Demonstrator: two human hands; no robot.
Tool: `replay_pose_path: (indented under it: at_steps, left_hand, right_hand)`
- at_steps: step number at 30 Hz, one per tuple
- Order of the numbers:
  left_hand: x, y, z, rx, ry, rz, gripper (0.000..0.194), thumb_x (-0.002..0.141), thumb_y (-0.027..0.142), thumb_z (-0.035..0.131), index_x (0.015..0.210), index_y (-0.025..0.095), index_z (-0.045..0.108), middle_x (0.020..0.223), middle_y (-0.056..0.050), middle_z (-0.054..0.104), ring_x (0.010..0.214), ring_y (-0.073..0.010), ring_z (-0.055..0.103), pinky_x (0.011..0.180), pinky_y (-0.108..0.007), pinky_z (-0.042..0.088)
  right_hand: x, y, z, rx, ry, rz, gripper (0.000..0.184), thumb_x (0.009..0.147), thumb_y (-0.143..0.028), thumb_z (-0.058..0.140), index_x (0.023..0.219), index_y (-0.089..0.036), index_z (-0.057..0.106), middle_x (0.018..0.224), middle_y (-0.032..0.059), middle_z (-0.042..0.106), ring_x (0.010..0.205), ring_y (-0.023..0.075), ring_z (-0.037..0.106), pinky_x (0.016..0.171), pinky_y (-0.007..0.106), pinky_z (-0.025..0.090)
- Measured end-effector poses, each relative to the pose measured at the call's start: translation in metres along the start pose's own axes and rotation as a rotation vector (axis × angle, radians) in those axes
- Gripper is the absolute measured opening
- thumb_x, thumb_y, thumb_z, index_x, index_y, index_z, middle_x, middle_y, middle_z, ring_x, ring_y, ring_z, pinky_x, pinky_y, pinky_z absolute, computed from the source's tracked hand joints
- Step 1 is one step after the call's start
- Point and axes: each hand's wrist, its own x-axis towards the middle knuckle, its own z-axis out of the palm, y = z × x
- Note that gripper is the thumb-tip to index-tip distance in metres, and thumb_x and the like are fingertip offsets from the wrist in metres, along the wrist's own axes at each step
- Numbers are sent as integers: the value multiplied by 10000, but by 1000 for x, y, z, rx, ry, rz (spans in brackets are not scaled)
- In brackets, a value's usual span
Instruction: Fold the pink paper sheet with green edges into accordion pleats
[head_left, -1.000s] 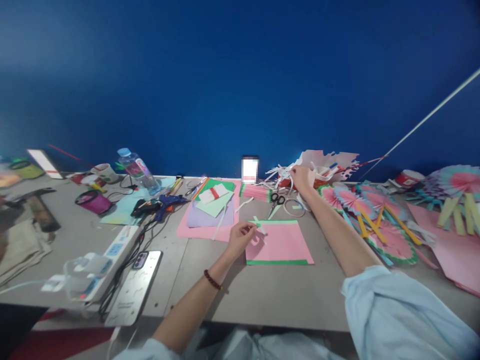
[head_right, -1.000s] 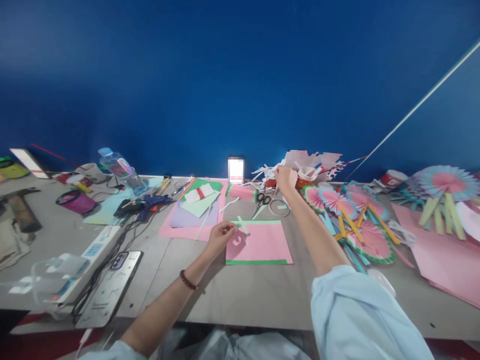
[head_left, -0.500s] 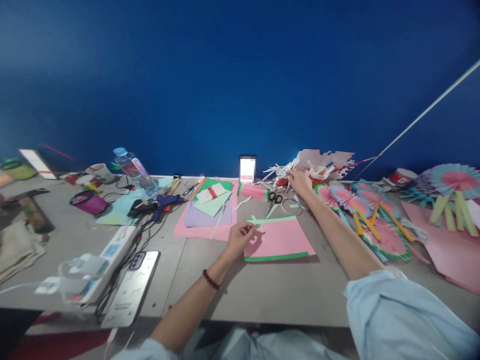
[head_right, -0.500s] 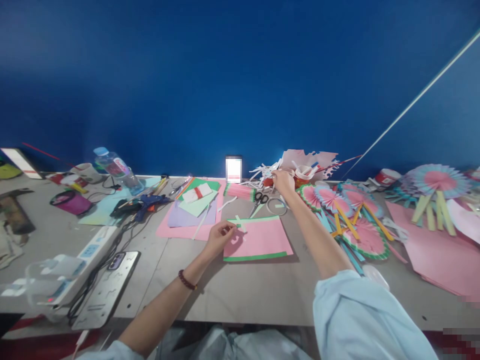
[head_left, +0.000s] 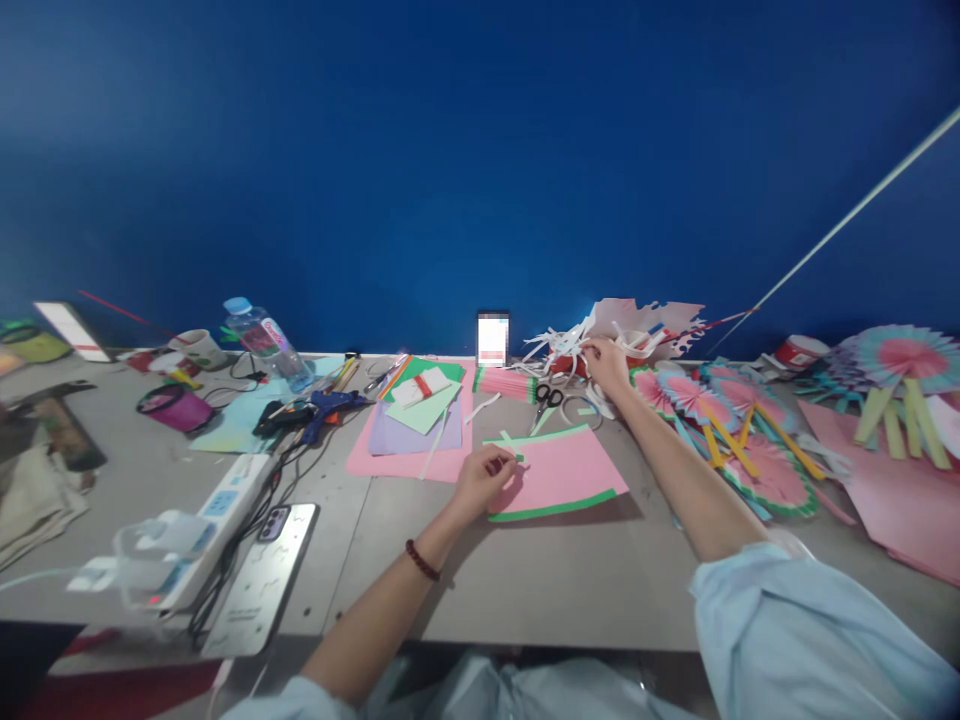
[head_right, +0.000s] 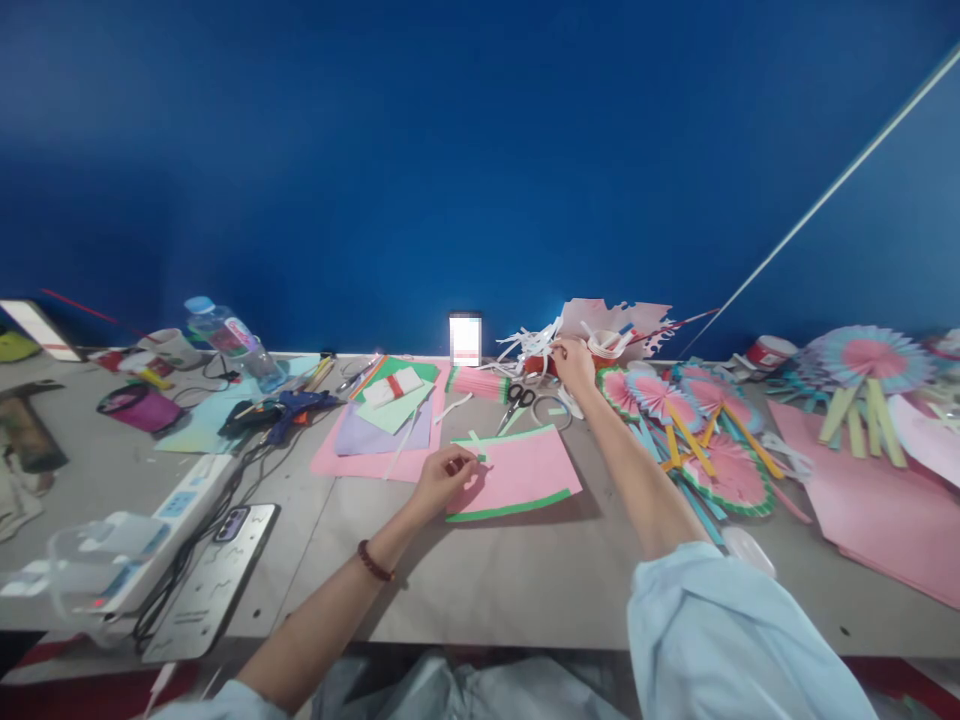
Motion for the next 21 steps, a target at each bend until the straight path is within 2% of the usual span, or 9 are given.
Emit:
replay_pose_path:
  at_steps: [5, 10, 14, 17, 21]
  left_hand:
    - [-1, -1, 0, 22, -17, 3, 166, 808, 317, 678, 733, 174, 720, 738, -46, 684, 579, -110, 535, 554, -245, 413]
    - [0, -4, 0, 76, -28, 41, 175, 811, 321, 658, 745, 167, 708, 756, -47, 691, 589, -113, 540, 551, -251, 412]
    - [0, -7, 0, 89, -23, 55, 167, 817, 322, 650, 747, 180, 703, 765, -47, 698, 587, -119, 543, 544, -260, 417]
    - [0, -7, 0, 86, -17, 51, 141, 814, 297, 651, 745, 187, 704, 758, -49, 697, 586, -118, 542, 544, -257, 418]
    - [0, -6, 0, 75, -19, 51, 138, 806, 295, 653, 739, 184, 703, 760, -45, 692, 579, -115, 541, 537, -252, 415]
  right_hand:
    - [6, 0, 3, 43, 42, 77, 334, 785, -198, 450, 946, -148, 738, 971, 122, 766, 876, 243, 679, 863, 399, 531]
    - [6, -4, 3, 72, 8, 103, 311, 748, -202, 488, 923, -140, 737, 822, 82, 759, 675, 200, 667, 702, 328, 539]
    - [7, -10, 3, 56, 6, 77, 208, 706, -168, 513, 741, -178, 717, 849, 83, 762, 807, 224, 679, 811, 339, 523]
    - [9, -13, 5, 31, 19, 70, 238, 742, -159, 458, 656, -192, 678, 851, 94, 760, 862, 233, 676, 871, 353, 504]
    - [11, -16, 7, -3, 26, 73, 308, 787, -156, 393, 644, -196, 663, 841, 99, 755, 859, 235, 676, 868, 350, 499]
